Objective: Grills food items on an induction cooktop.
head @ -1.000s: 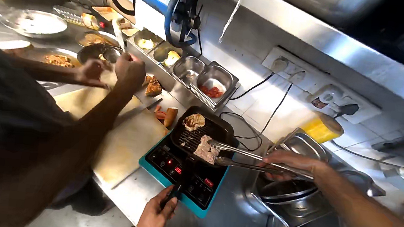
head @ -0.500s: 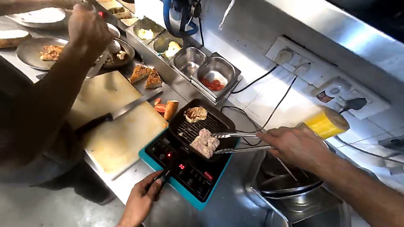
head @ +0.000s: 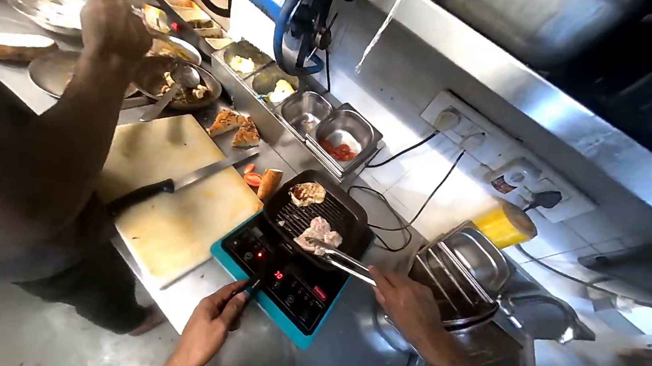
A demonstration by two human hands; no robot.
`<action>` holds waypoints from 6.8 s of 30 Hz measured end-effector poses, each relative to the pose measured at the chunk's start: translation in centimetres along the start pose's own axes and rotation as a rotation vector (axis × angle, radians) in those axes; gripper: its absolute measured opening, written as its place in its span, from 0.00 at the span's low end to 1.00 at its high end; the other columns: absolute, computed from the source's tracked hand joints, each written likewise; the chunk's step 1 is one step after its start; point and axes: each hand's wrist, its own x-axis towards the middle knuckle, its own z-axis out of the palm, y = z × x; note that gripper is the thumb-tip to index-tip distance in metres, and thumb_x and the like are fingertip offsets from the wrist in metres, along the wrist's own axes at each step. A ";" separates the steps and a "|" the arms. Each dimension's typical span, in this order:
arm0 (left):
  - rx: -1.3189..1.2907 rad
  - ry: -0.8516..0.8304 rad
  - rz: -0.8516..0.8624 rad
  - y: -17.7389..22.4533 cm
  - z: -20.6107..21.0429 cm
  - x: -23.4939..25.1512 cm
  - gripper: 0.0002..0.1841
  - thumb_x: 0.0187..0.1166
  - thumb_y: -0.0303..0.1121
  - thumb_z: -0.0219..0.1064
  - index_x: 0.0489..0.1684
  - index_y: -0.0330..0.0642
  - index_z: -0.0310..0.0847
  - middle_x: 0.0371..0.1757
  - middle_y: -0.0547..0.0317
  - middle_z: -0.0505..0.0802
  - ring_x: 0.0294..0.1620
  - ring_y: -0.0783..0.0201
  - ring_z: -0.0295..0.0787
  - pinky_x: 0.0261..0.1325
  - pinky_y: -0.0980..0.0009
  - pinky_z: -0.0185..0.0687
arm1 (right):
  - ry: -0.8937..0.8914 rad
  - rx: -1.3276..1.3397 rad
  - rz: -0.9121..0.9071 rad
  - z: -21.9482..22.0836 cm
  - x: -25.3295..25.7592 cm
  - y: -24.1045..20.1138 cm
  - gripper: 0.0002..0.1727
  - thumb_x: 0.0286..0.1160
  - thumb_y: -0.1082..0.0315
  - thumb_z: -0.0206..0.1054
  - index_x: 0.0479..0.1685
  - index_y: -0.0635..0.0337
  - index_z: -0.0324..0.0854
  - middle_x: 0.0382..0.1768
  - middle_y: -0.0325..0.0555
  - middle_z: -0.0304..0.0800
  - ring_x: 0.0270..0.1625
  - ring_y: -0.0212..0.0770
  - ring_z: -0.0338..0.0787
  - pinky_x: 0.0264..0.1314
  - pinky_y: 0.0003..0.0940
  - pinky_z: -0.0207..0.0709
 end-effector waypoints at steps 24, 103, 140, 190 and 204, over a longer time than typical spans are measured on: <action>-0.003 -0.063 -0.071 0.4 -0.8 -0.3 0.21 0.89 0.44 0.58 0.73 0.44 0.81 0.44 0.61 0.95 0.35 0.68 0.91 0.42 0.70 0.89 | 0.032 0.351 0.286 -3.4 3.3 5.2 0.18 0.76 0.61 0.75 0.65 0.44 0.92 0.41 0.49 0.98 0.40 0.53 0.96 0.47 0.63 0.84; 0.048 -0.230 -0.162 0.7 1.6 -4.9 0.21 0.88 0.38 0.60 0.74 0.36 0.78 0.38 0.59 0.95 0.33 0.66 0.92 0.42 0.68 0.90 | -0.395 0.120 0.121 -4.9 13.3 -1.3 0.23 0.77 0.53 0.72 0.72 0.38 0.84 0.45 0.49 0.95 0.47 0.55 0.93 0.47 0.58 0.84; -0.056 -0.300 -0.169 0.0 1.2 -4.4 0.22 0.88 0.43 0.61 0.74 0.40 0.78 0.40 0.58 0.95 0.35 0.65 0.92 0.43 0.68 0.91 | -0.308 0.308 0.226 -3.4 8.8 -4.5 0.23 0.79 0.55 0.70 0.74 0.42 0.85 0.46 0.49 0.96 0.48 0.54 0.94 0.55 0.57 0.84; -0.042 -0.262 -0.123 -0.6 1.1 -4.4 0.23 0.87 0.41 0.60 0.75 0.39 0.78 0.38 0.59 0.94 0.32 0.66 0.91 0.40 0.68 0.90 | -0.408 0.411 0.414 -2.7 4.4 -1.4 0.21 0.82 0.53 0.67 0.72 0.38 0.87 0.50 0.50 0.96 0.53 0.54 0.93 0.59 0.59 0.83; 0.102 -0.210 -0.060 7.4 1.5 -7.3 0.20 0.90 0.30 0.54 0.71 0.22 0.74 0.40 0.43 0.92 0.34 0.60 0.91 0.40 0.69 0.88 | -0.306 0.524 0.593 -2.1 1.1 -1.2 0.20 0.81 0.57 0.69 0.70 0.41 0.88 0.50 0.50 0.96 0.52 0.53 0.94 0.59 0.59 0.83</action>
